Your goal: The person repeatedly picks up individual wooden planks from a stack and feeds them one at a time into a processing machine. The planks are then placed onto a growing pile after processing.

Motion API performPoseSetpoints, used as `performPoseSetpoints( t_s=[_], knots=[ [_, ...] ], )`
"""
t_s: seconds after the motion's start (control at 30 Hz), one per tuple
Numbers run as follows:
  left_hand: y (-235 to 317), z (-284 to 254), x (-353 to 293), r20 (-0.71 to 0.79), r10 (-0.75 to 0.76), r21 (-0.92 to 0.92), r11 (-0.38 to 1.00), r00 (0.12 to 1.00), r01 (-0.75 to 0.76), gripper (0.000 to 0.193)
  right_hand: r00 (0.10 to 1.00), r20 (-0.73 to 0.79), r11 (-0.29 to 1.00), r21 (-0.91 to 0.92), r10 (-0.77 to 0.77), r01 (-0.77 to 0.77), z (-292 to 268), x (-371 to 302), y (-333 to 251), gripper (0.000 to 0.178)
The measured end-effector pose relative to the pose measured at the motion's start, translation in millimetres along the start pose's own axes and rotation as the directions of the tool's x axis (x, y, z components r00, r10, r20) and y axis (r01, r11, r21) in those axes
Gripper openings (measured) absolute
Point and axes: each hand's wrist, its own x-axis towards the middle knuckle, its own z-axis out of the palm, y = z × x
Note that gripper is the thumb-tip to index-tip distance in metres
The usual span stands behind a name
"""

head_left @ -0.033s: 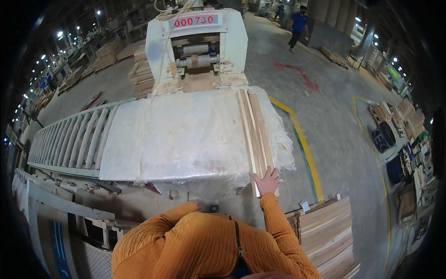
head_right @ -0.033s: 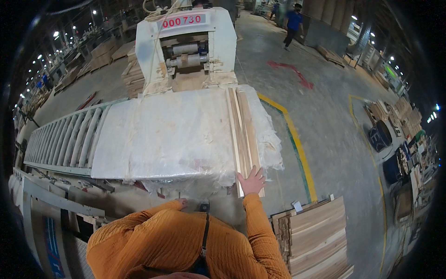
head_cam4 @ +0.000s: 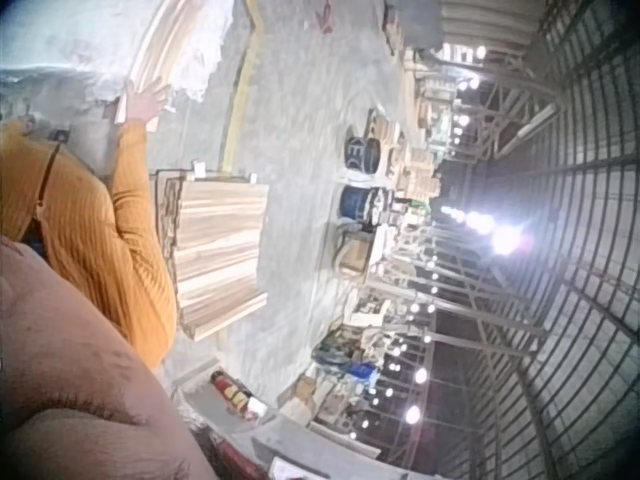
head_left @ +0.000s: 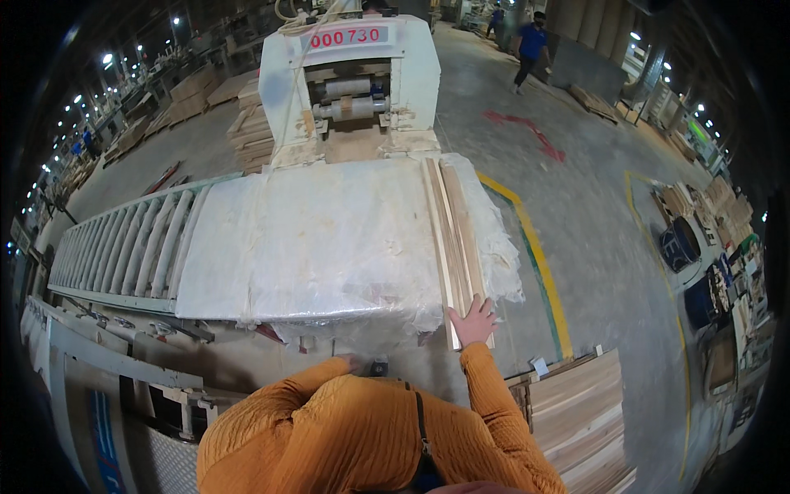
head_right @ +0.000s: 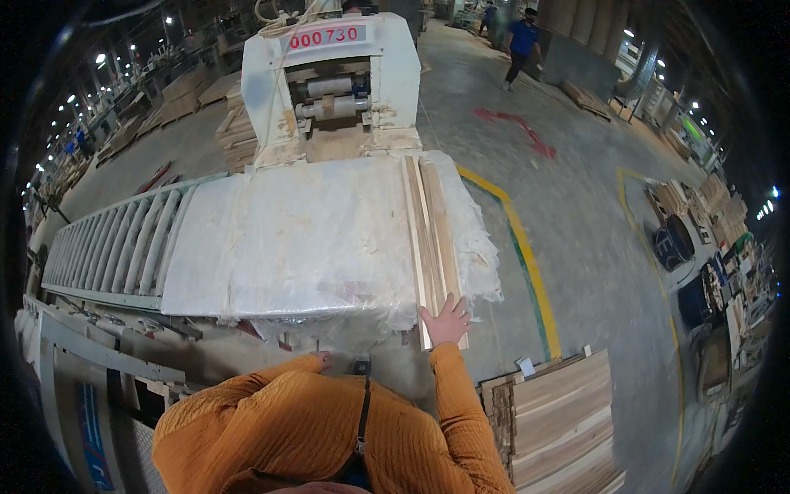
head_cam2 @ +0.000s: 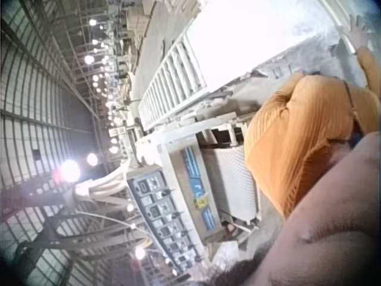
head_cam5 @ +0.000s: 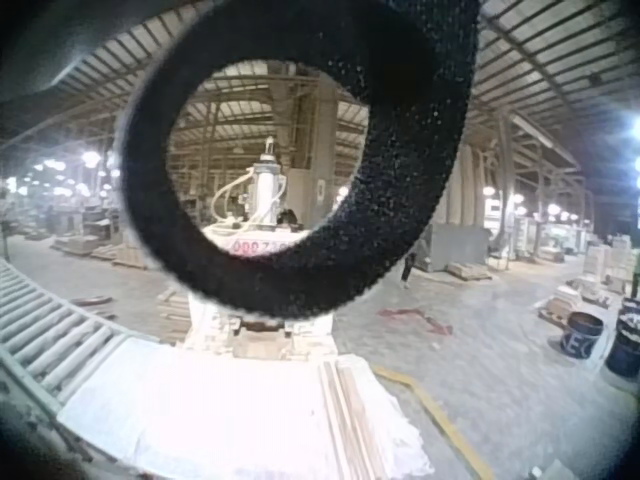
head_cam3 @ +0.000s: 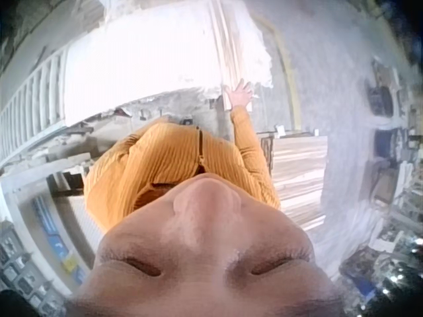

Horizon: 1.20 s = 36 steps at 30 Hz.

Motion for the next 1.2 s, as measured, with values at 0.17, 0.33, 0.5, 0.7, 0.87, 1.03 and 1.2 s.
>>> performPoseSetpoints(
  t_s=[0.17, 0.33, 0.5, 0.7, 0.87, 1.03, 1.2],
  knots=[
    [-4.1, -0.9, 11.1, 0.016, 0.1, -0.001, 0.995, 0.995, -0.1, 0.053, 0.997, 0.066, 0.999, -0.016, 0.034, -0.033, -11.7, 16.9, -7.5, 0.094],
    [-10.3, -10.7, 9.1, 0.059, 0.046, -0.029, 0.999, 0.997, -0.044, 0.057, 0.959, 0.223, 0.939, 0.258, 0.174, -0.23, -4.2, 35.8, 3.8, 0.102],
    [-10.6, -24.0, 11.5, 0.108, 0.002, -0.005, 1.0, 0.994, -0.001, 0.058, 0.981, 0.16, 0.968, 0.206, 0.114, -0.146, 1.1, 44.6, 7.1, 0.098],
    [-1.4, -33.7, 29.3, 0.25, -0.09, 0.041, 0.996, 0.964, 0.082, 0.057, 0.996, 0.083, 0.999, 0.042, -0.033, 0.03, 6.8, 25.7, -28.5, 0.09],
    [29.9, -48.8, 51.9, 0.158, 0.201, -0.221, 0.961, 0.967, -0.163, 0.052, 0.997, 0.014, 0.997, -0.008, -0.081, 0.081, 13.6, 15.4, -32.7, 0.087],
    [70.0, -82.3, 86.8, 0.243, 0.293, -0.626, 0.775, 0.925, -0.081, 0.049, 0.995, -0.017, 0.995, 0.016, -0.1, 0.1, 18.4, 17.1, -35.3, 0.091],
    [93.3, -151.1, 148.5, 0.103, 0.325, -0.852, 0.516, 0.94, -0.085, 0.041, 0.997, -0.011, 0.997, 0.007, -0.081, 0.081, 18.7, 15.9, -40.2, 0.09]
  ],
)
